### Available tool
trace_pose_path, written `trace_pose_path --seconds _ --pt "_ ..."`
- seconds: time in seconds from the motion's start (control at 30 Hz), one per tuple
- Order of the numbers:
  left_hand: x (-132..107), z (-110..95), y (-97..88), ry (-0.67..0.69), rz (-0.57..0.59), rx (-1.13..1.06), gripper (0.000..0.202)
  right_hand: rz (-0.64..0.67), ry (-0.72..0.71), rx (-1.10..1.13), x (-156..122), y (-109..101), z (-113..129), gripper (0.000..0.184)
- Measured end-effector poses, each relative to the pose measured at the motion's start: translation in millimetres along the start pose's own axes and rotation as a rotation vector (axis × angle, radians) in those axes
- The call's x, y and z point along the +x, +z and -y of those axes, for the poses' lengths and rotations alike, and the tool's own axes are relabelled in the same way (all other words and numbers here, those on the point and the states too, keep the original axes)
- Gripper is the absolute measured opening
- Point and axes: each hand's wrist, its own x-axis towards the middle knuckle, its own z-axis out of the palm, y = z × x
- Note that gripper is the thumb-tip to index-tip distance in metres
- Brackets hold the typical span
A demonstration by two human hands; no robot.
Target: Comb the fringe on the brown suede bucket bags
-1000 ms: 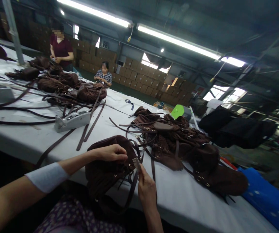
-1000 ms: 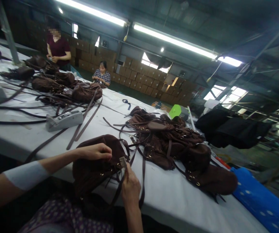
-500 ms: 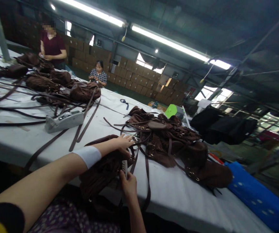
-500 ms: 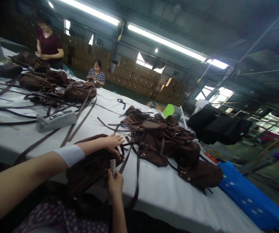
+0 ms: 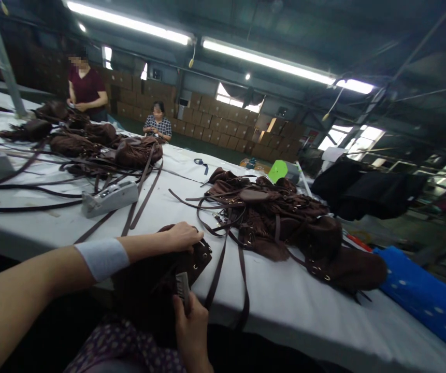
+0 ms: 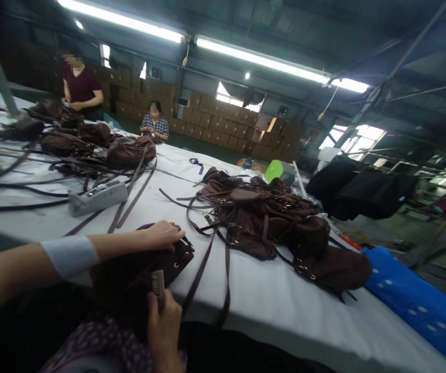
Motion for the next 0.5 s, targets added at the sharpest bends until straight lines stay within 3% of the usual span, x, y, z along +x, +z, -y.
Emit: trace_pose_path --seconds 0.13,0.2,0.33,0.43,0.5 --pt "-13 -9 -1.0 0.005 -0.003 0.003 0.009 0.051 -0.367 -0.279 -23 23 -5 0.03" --pt "-20 -15 -1.9 -0.005 -0.024 0.001 0.015 0.078 -0.582 -0.407 -34 21 -8 0.035" --pt "-37 -19 -11.2 -0.045 -0.055 -0.023 0.022 0.064 -0.862 -0.485 -57 -19 -5 0.047" --pt "-53 -16 -27.7 -0.041 -0.053 -0.11 0.039 0.041 -1.003 -0.533 -73 -59 8 0.037" --pt "-65 -14 -44.5 -0.018 -0.058 -0.167 0.033 0.04 -1.068 -0.557 -79 -79 20 0.024"
